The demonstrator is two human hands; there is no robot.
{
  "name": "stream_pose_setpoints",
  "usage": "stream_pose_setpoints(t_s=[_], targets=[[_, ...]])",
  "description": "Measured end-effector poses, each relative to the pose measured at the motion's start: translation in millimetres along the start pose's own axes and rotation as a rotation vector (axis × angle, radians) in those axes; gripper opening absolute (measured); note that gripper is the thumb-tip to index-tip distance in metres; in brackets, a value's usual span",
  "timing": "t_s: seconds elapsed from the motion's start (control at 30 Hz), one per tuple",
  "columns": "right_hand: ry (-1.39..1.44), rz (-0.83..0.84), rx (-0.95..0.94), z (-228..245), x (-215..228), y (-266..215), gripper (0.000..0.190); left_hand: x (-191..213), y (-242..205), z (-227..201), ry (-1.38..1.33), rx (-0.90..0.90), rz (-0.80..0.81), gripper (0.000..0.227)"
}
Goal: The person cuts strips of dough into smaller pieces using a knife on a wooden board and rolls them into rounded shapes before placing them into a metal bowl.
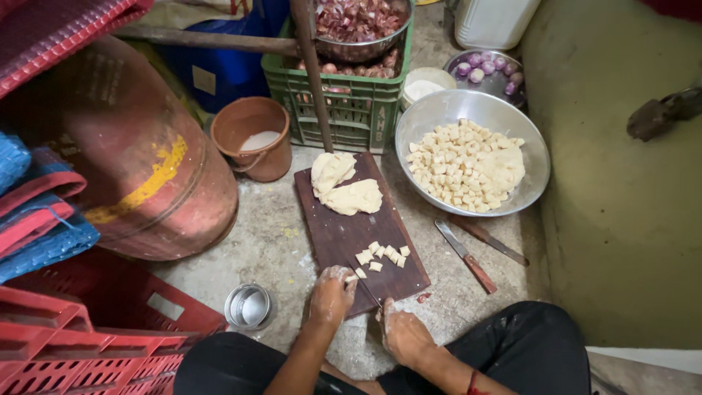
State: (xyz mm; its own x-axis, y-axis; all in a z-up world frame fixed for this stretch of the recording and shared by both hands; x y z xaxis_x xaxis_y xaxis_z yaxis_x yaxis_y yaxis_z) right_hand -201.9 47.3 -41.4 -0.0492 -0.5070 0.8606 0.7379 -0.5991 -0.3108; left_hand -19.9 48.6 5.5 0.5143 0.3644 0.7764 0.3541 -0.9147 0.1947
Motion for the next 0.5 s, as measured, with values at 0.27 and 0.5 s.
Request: stream_pose_setpoints(t_s=[0.27, 0.5], targets=[[-0.019, -0.031, 0.034, -16, -19, -21, 0.057, 16, -5, -12, 0.025, 0.028, 0.02, 0.017], [0.01, 0.002, 0.068, -1, 7, -14, 0.06, 19, -10, -1, -0.044, 0.128, 0.049, 0.02]])
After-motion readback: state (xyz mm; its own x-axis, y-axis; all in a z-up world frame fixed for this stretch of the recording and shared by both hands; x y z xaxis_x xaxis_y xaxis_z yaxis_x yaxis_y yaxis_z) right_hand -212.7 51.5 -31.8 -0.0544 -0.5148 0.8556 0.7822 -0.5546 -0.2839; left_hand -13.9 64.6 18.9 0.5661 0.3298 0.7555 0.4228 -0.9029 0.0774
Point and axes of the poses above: each hand's wrist, its own y-axis towards the middle knuckle, its own x-axis out of the back of the hand, z = x × y, the point moved 8 cm from there along y, towards the middle knuckle
